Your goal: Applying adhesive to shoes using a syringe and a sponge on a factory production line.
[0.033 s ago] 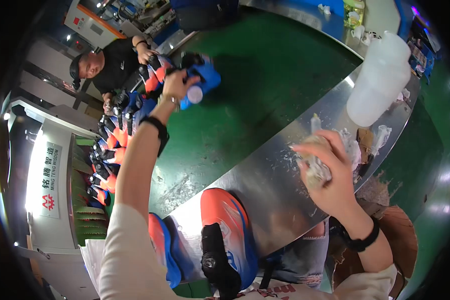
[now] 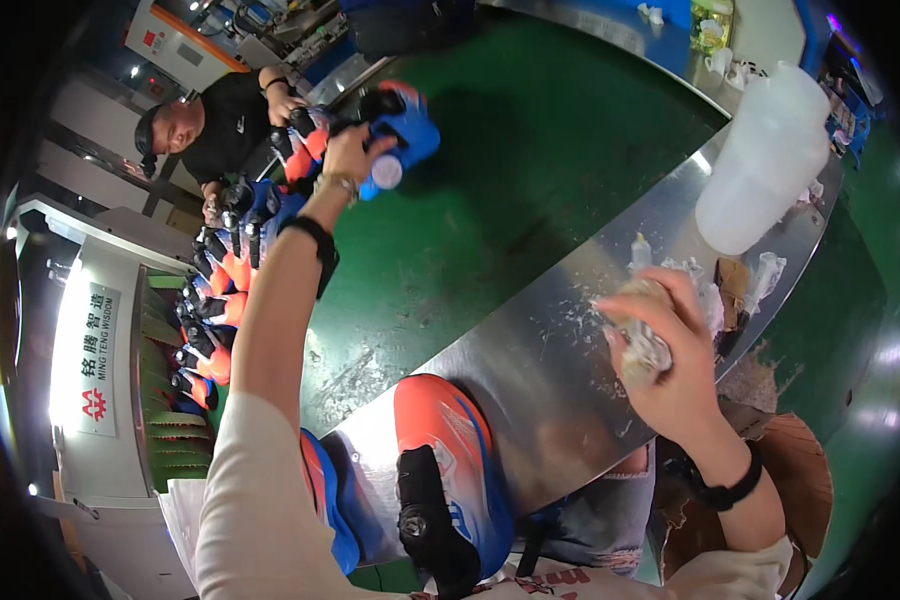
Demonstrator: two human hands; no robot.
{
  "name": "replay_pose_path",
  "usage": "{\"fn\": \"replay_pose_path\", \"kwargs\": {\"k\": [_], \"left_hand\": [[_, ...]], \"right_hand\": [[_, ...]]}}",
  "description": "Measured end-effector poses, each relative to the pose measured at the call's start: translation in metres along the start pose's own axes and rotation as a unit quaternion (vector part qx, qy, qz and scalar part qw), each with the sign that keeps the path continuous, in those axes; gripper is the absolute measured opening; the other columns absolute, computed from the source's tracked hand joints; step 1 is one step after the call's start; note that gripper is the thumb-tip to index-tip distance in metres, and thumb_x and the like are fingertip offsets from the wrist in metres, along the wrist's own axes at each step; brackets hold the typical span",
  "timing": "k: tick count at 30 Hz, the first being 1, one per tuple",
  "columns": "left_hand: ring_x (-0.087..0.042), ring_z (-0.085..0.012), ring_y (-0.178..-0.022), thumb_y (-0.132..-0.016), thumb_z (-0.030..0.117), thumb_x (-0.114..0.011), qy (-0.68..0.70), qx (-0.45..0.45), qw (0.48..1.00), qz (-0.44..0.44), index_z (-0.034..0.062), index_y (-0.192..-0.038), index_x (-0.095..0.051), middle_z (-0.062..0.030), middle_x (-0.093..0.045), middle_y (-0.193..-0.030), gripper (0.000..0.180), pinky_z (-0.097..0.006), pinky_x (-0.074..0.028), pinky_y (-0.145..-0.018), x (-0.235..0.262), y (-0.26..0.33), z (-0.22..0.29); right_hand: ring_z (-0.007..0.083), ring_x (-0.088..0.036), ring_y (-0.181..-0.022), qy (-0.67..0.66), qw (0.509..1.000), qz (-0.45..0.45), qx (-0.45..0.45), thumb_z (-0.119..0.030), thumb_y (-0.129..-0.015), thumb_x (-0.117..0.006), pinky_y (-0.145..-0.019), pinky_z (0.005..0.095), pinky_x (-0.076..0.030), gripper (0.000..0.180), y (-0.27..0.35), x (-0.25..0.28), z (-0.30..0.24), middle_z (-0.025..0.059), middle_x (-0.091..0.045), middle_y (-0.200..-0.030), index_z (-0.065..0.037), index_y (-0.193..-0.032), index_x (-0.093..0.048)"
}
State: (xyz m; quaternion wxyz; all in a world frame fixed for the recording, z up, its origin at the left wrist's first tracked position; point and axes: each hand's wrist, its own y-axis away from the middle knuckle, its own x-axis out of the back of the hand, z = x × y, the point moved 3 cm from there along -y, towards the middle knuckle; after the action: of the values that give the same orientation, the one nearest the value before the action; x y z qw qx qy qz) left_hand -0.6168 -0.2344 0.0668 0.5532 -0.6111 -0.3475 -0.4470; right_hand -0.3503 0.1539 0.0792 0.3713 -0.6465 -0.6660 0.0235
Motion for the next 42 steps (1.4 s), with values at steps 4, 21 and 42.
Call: {"fn": "replay_pose_path", "kwargs": {"k": [4, 21, 42], "left_hand": [[-0.056, -0.0344, -0.116, -0.079, 0.049, -0.07, -0.078, 0.142, 0.987, -0.016, 0.0185, -0.12, -0.064, -0.0173, -0.06, -0.121, 0.051, -0.046, -0.048, -0.094, -0.036, -0.044, -0.054], [-0.038, -0.041, -0.133, -0.083, 0.036, -0.07, -0.056, -0.027, 0.953, -0.296, 0.0175, -0.136, -0.05, -0.0151, -0.044, -0.144, 0.059, -0.048, -0.036, -0.107, 0.234, 0.348, 0.068], [-0.07, -0.0181, -0.089, -0.089, 0.02, -0.066, 0.14, 0.015, 0.99, -0.029, 0.0075, -0.117, -0.065, -0.0098, -0.072, -0.094, 0.031, -0.03, -0.054, -0.08, 0.283, 0.268, 0.013]], "right_hand": [[0.0273, -0.057, -0.087, 0.021, 0.999, -0.022, -0.036, 0.008, -0.072, -0.064, -0.08, 0.034, -0.046, 0.032, 0.012, 0.013, 0.011, 0.013, -0.052, -0.107, -0.008, -0.1, -0.067], [0.018, -0.048, -0.11, -0.216, 0.97, -0.049, -0.095, -0.01, -0.075, -0.074, -0.091, 0.0316, -0.048, 0.042, 0.09, 0.035, 0.015, 0.0096, -0.043, -0.119, -0.003, -0.113, -0.059], [0.02, -0.053, -0.101, -0.147, 0.988, -0.016, -0.034, -0.015, -0.092, -0.053, -0.086, 0.0319, -0.047, 0.02, 0.116, 0.022, -0.003, 0.0132, -0.048, -0.118, 0.0, -0.104, -0.06]]}}
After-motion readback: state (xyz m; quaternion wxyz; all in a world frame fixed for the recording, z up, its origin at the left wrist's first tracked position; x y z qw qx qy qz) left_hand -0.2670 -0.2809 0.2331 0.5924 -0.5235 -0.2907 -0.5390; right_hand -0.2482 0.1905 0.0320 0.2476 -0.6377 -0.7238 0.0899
